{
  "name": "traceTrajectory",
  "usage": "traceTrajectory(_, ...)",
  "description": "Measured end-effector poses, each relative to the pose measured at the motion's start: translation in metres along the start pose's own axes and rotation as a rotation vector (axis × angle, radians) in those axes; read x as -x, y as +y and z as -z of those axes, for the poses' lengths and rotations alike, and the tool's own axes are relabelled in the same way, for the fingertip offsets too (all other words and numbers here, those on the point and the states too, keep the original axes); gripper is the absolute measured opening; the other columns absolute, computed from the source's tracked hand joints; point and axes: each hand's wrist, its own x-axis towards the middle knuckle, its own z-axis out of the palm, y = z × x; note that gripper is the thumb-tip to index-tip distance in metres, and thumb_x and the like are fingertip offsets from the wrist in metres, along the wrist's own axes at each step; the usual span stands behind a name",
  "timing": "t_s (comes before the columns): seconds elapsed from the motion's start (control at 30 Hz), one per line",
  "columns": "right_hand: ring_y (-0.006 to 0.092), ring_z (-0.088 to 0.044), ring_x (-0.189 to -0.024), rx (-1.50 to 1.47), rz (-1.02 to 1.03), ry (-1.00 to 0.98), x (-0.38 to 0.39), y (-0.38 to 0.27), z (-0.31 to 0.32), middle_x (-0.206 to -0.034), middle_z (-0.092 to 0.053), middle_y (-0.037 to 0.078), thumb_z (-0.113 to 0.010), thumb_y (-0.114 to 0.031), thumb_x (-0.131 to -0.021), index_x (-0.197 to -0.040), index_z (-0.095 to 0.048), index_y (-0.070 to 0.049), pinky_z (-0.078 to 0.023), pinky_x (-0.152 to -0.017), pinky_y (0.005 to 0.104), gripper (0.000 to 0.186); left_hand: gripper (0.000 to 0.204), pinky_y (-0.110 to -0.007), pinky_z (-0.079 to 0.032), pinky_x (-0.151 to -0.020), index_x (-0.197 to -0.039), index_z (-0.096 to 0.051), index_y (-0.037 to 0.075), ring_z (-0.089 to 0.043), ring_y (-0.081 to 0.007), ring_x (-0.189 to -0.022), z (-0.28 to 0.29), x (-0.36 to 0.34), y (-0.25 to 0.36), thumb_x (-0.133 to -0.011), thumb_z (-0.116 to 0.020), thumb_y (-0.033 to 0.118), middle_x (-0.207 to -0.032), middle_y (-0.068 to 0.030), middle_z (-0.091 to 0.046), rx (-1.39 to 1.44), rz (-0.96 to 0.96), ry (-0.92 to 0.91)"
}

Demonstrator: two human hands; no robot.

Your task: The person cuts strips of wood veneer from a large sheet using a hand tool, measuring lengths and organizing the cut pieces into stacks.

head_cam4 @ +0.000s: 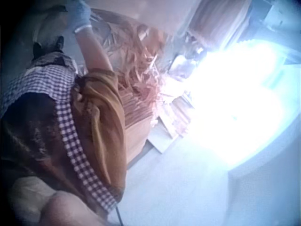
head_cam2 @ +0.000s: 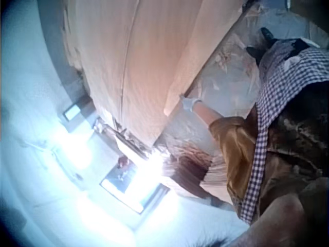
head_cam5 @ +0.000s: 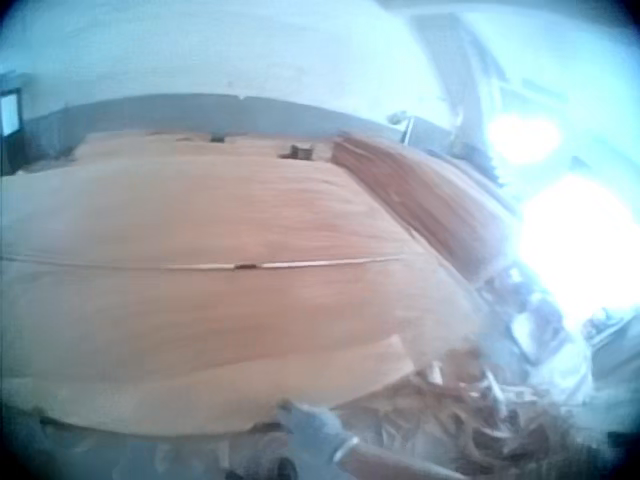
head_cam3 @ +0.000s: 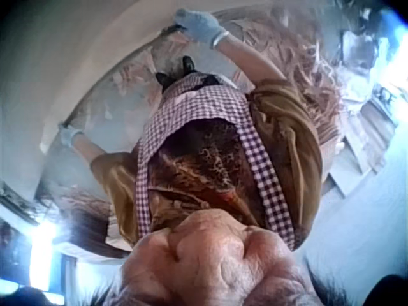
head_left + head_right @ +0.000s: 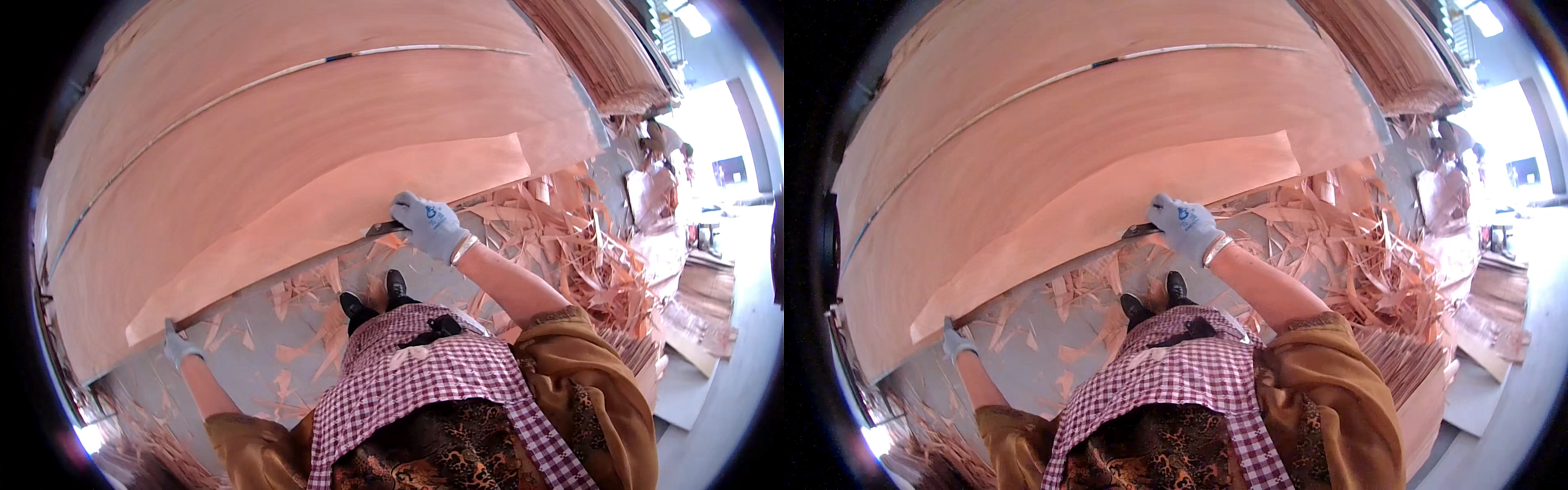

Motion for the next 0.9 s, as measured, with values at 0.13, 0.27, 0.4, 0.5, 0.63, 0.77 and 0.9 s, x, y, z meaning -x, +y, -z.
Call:
traceTrajectory(0.13,0.0296,-0.060,-0.089,0.003,-0.039,-0.027,0.008,-0.003,-0.011,-0.106,-0.054,0.008,-0.061,-0.017,-0.077,-0.097,-0.059,-0.009,-0.049,-0.074,0.0387,0.022,0.034,-0.029,-0.037,-0.055,-0.093,-0.067,0.000,-0.042,-0.0121,-0.062,0.007,-0.015,-0.002,-0.081,-0.066,0.033,-0.072,0.0001,-0.050,-0.124,-0.043,-0.028)
traceTrajectory(0.27,0.0295,-0.060,-0.090,-0.009,-0.063,-0.066,0.015,0.007,-0.007,-0.106,-0.054,0.008,-0.061,-0.019,-0.078,-0.097,-0.059,-0.010,-0.049,-0.075,0.0391,0.021,0.033,-0.028,-0.037,-0.056,-0.095,-0.067,0.001,-0.043,-0.0127,-0.064,0.005,-0.019,-0.013,-0.082,-0.066,0.031,-0.072,0.0004,-0.049,-0.063,-0.050,-0.056)
traceTrajectory(0.4,0.0314,-0.060,-0.091,-0.046,-0.051,-0.109,0.019,0.017,0.007,-0.105,-0.053,0.011,-0.059,-0.033,-0.081,-0.096,-0.059,-0.010,-0.049,-0.073,0.0408,0.027,0.033,-0.028,-0.041,-0.062,-0.099,-0.066,-0.001,-0.047,-0.0136,-0.068,0.002,-0.031,-0.024,-0.084,-0.064,0.028,-0.076,-0.0009,-0.052,-0.062,0.006,-0.117)
traceTrajectory(0.5,0.0309,-0.060,-0.092,-0.087,0.033,-0.053,0.001,0.007,0.002,-0.105,-0.056,0.011,-0.059,-0.031,-0.080,-0.101,-0.061,-0.013,-0.050,-0.074,0.0403,0.027,0.026,-0.026,-0.044,-0.068,-0.100,-0.065,0.002,-0.054,-0.0128,-0.078,0.051,-0.065,-0.030,-0.085,-0.062,0.023,-0.087,-0.0044,-0.062,-0.015,-0.085,-0.084)
traceTrajectory(0.63,0.0303,-0.059,-0.096,-0.148,-0.002,-0.019,-0.007,-0.006,0.016,-0.103,-0.061,0.010,-0.058,-0.026,-0.079,-0.110,-0.062,-0.017,-0.048,-0.081,0.0398,0.032,0.026,-0.035,-0.045,-0.082,-0.102,-0.063,0.001,-0.054,-0.0229,-0.093,0.079,-0.032,-0.032,-0.087,-0.056,0.021,-0.100,-0.0103,-0.061,-0.016,-0.088,-0.146)
traceTrajectory(0.77,0.0315,-0.058,-0.086,-0.162,-0.023,0.064,0.003,0.053,0.008,-0.096,-0.060,0.016,-0.060,-0.011,-0.078,-0.101,-0.061,-0.004,-0.047,-0.076,0.0381,0.024,0.037,-0.038,-0.046,-0.077,-0.092,-0.066,-0.002,-0.058,-0.0208,-0.083,0.011,0.013,0.016,-0.075,-0.067,0.031,-0.093,-0.0106,-0.065,-0.364,-0.294,0.034)
traceTrajectory(0.9,0.0287,-0.059,-0.085,-0.197,-0.066,0.058,0.007,0.063,0.002,-0.092,-0.059,0.015,-0.065,-0.012,-0.076,-0.103,-0.058,-0.002,-0.047,-0.075,0.0354,0.030,0.026,-0.032,-0.046,-0.067,-0.085,-0.065,0.000,-0.056,-0.0170,-0.070,0.007,0.025,0.047,-0.072,-0.073,0.021,-0.086,-0.0085,-0.065,-0.124,-0.147,-0.055)
